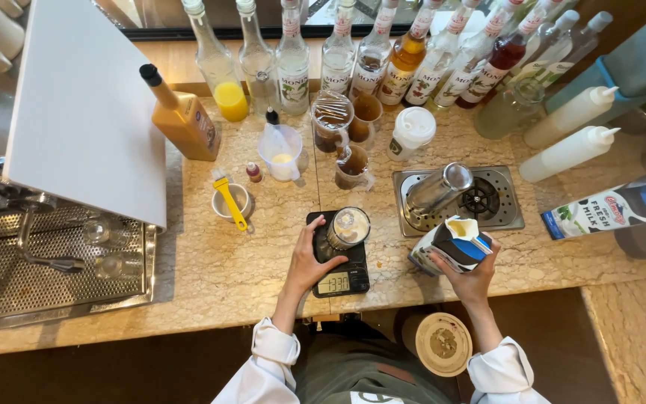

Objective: Preparing a drink by weighing ingredients on a scale, pouring milk from a carton, and retrieving items from storage cabinets.

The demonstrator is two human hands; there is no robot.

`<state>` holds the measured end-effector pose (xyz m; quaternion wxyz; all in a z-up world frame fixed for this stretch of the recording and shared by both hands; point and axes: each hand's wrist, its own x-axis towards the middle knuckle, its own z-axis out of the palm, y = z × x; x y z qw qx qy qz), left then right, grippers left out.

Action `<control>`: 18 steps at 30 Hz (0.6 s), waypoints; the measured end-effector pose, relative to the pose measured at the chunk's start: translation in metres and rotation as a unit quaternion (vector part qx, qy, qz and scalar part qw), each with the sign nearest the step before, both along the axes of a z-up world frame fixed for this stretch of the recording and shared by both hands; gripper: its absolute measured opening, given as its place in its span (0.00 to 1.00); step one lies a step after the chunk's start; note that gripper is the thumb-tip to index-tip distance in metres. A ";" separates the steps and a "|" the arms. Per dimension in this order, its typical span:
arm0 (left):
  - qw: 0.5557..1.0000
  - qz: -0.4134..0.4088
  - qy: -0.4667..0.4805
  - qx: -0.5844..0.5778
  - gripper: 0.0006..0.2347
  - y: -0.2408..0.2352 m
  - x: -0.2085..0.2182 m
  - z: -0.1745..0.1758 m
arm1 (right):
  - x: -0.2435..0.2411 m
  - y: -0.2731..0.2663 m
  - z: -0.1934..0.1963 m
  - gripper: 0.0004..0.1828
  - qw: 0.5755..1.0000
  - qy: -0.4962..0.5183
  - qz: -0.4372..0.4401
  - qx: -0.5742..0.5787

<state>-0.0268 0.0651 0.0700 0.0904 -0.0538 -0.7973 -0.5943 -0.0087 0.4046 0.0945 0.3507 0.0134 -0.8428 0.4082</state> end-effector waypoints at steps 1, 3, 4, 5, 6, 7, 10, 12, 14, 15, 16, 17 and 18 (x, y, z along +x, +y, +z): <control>1.000 -0.015 0.001 -0.004 0.45 0.007 -0.003 0.007 | 0.002 0.002 -0.006 0.59 1.000 -0.006 -0.015 -0.020; 0.999 -0.033 0.003 -0.006 0.45 0.015 -0.007 0.013 | 0.006 0.002 0.003 0.59 0.999 -0.017 -0.020 -0.042; 0.999 -0.045 0.004 -0.007 0.46 0.020 -0.009 0.016 | 0.009 0.003 0.008 0.59 0.997 -0.028 -0.019 -0.064; 0.999 -0.052 0.004 -0.008 0.46 0.023 -0.013 0.011 | 0.011 -0.006 0.012 0.59 0.997 -0.028 -0.026 -0.064; 0.999 -0.051 -0.005 -0.009 0.47 0.026 -0.017 0.005 | 0.013 -0.014 0.017 0.62 0.995 -0.050 -0.009 -0.083; 0.999 -0.048 -0.013 -0.010 0.47 0.030 -0.021 0.000 | 0.014 -0.023 0.021 0.66 0.992 -0.072 0.010 -0.103; 1.000 -0.024 -0.008 0.007 0.45 0.036 -0.029 -0.020 | 0.019 0.015 0.026 0.77 0.993 -0.041 0.072 -0.080; 1.000 -0.016 -0.008 0.005 0.44 0.039 -0.030 -0.032 | 0.031 0.021 0.018 0.65 0.997 0.078 0.023 0.000; 1.000 -0.004 -0.004 0.003 0.43 0.038 -0.034 -0.036 | 0.037 0.005 0.018 0.58 0.976 0.199 -0.022 0.081; 0.999 -0.022 0.020 -0.013 0.39 0.036 -0.033 -0.035 | 0.040 -0.014 0.022 0.39 0.963 0.255 0.008 0.088; 0.998 -0.040 0.044 -0.028 0.35 0.034 -0.033 -0.033 | 0.042 -0.033 0.026 0.21 0.945 0.311 0.037 0.093; 0.998 -0.039 0.045 -0.029 0.35 0.035 -0.033 -0.034 | 0.043 -0.040 0.007 0.21 0.945 0.311 0.038 0.093; 0.998 -0.038 0.049 -0.026 0.35 0.035 -0.033 -0.035 | 0.043 -0.048 -0.012 0.22 0.971 0.166 0.137 0.108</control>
